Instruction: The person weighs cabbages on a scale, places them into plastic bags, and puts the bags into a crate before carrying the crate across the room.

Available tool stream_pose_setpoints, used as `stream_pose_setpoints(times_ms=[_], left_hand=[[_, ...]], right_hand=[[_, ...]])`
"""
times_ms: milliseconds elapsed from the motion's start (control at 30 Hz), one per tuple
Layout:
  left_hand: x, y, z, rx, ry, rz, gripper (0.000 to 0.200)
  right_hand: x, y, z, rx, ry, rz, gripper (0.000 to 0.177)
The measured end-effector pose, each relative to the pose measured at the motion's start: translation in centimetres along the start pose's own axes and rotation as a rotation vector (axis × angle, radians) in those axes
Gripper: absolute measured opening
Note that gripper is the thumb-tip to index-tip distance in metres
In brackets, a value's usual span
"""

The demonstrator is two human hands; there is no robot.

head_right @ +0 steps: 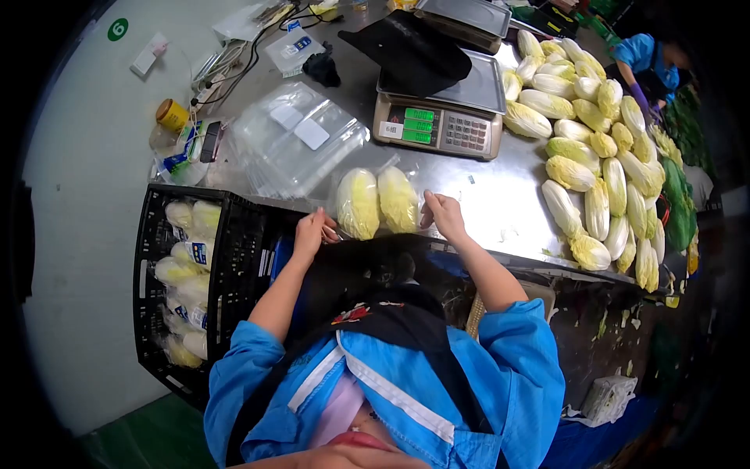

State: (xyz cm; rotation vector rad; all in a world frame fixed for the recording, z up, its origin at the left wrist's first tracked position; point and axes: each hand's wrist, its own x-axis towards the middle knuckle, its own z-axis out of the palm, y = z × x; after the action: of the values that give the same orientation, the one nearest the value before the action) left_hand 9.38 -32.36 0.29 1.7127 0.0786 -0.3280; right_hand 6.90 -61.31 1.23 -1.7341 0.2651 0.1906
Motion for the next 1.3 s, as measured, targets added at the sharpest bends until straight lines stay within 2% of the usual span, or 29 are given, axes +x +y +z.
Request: stream_pose_setpoints(times_ms=[33,67,100,167,200,233,300,333,400,433,500,533,567,600,633,700,767,833,867,933,967,1000,1033,1067,1100,1133,1167,1200,1300], left_hand=[[0.7,0.4,-0.5,-0.062,-0.014,-0.121,0.042],[1.7,-0.8,0.0,0.058,0.050,-0.139,0.040],[2.2,-1.9,0.5,0.236,0.093,-0.134,0.039],[2.1,-0.1,1.6,0.659,0.139,-0.113,0.034],[1.8,1.4,1.9,0.811,0.104,-0.171,0.030],[1.8,2.7,2.0,0.813,0.106,-0.177,0.030],[2.3,4.6,2.2,1.101,0.319,0.514,0.034],[2.6,5.6,3.3,1.105,0.318,0.505,0.034],[3.8,7.2,6.6,1.045,0.132,0.591,0.043],[5.1,5.4,6.9,1.048,0.139,0.577,0.043],[9.1,1.2,5.9,0.682,0.238,0.128,0.044],[9.3,1.7,5.0,0.822,0.209,-0.077,0.051],[9.9,0.1,4.1,0.288,0.031,-0.390,0.059],[9.4,-1.0,4.5,-0.179,-0.244,-0.366,0.067],[9.8,-4.1,6.0,0.168,-0.096,-0.316,0.068],[3.9,4.1,6.6,-0.159,0.064,-0.192,0.079],[1.5,4.2,4.9,-0.809,0.001,-0.079,0.084],[-1.2,2.9,0.7,-1.330,-0.202,-0.218,0.074],[-2.6,3.1,-1.6,-1.360,-0.197,0.025,0.065],[-5.8,2.2,-7.4,-1.402,0.064,0.071,0.066],[-8.8,3.5,-10.7,-1.438,0.038,0.220,0.063],[-12.0,2.3,-14.6,-1.214,0.356,0.216,0.065],[-15.7,3.2,-18.0,-0.984,0.415,0.376,0.067],[-19.5,7.0,-19.1,-0.750,0.946,0.254,0.067],[-23.4,5.7,-23.3,-0.482,1.131,0.180,0.064],[-26.5,6.6,-25.8,-0.259,1.202,0.235,0.059],[-29.1,8.2,-27.4,-0.228,1.199,0.209,0.064],[-30.7,9.5,-27.7,-0.272,1.199,0.196,0.067],[-35.2,3.0,-32.7,0.167,1.378,-0.211,0.078]], right_hand=[[0.8,-0.4,-0.3,0.061,-0.017,0.162,0.033],[1.4,0.9,0.9,-0.148,0.018,0.213,0.037],[0.9,1.9,1.0,-0.064,-0.049,0.328,0.040],[1.9,2.9,0.7,-0.225,-0.019,0.236,0.040],[2.2,2.8,0.0,-0.298,-0.097,0.288,0.026],[2.1,1.7,0.1,-0.296,-0.103,0.290,0.026],[2.2,-1.0,1.3,-0.745,0.317,-0.357,0.038],[2.7,-2.6,2.0,-0.612,0.270,-0.361,0.056],[4.0,-3.4,4.8,-0.691,0.269,-0.325,0.058],[4.6,-2.6,5.8,-0.733,0.268,-0.296,0.062],[5.3,2.1,5.2,-0.526,0.265,-0.180,0.074],[5.0,2.9,4.3,-0.251,0.247,0.031,0.081],[4.7,2.9,3.9,0.056,0.187,0.172,0.076],[4.6,2.9,3.7,0.349,0.101,0.332,0.072],[4.8,3.1,2.8,0.333,-0.041,0.261,0.067],[5.0,2.4,1.8,0.483,-0.118,0.200,0.061],[3.1,-4.9,3.5,0.452,-0.114,0.112,0.072],[2.8,-8.9,6.5,0.328,-0.310,-0.254,0.079],[2.5,-11.5,8.2,0.271,-0.460,-0.395,0.083],[3.0,-14.3,11.8,0.150,-0.689,-0.587,0.087],[3.4,-15.0,13.8,0.082,-0.779,-0.639,0.087],[2.8,-16.9,15.2,0.164,-0.909,-0.550,0.082],[2.7,-16.4,16.5,0.200,-0.843,-0.568,0.073],[3.0,-15.5,17.1,0.193,-0.832,-0.556,0.066],[3.6,-14.2,17.4,0.185,-0.820,-0.541,0.059],[4.3,-12.5,18.1,0.263,-0.840,-0.413,0.047],[4.0,-12.2,18.5,0.203,-0.782,-0.229,0.038],[4.0,-11.1,18.9,0.206,-0.774,-0.239,0.035],[3.6,-10.0,21.2,0.226,-0.787,-0.224,0.032]])
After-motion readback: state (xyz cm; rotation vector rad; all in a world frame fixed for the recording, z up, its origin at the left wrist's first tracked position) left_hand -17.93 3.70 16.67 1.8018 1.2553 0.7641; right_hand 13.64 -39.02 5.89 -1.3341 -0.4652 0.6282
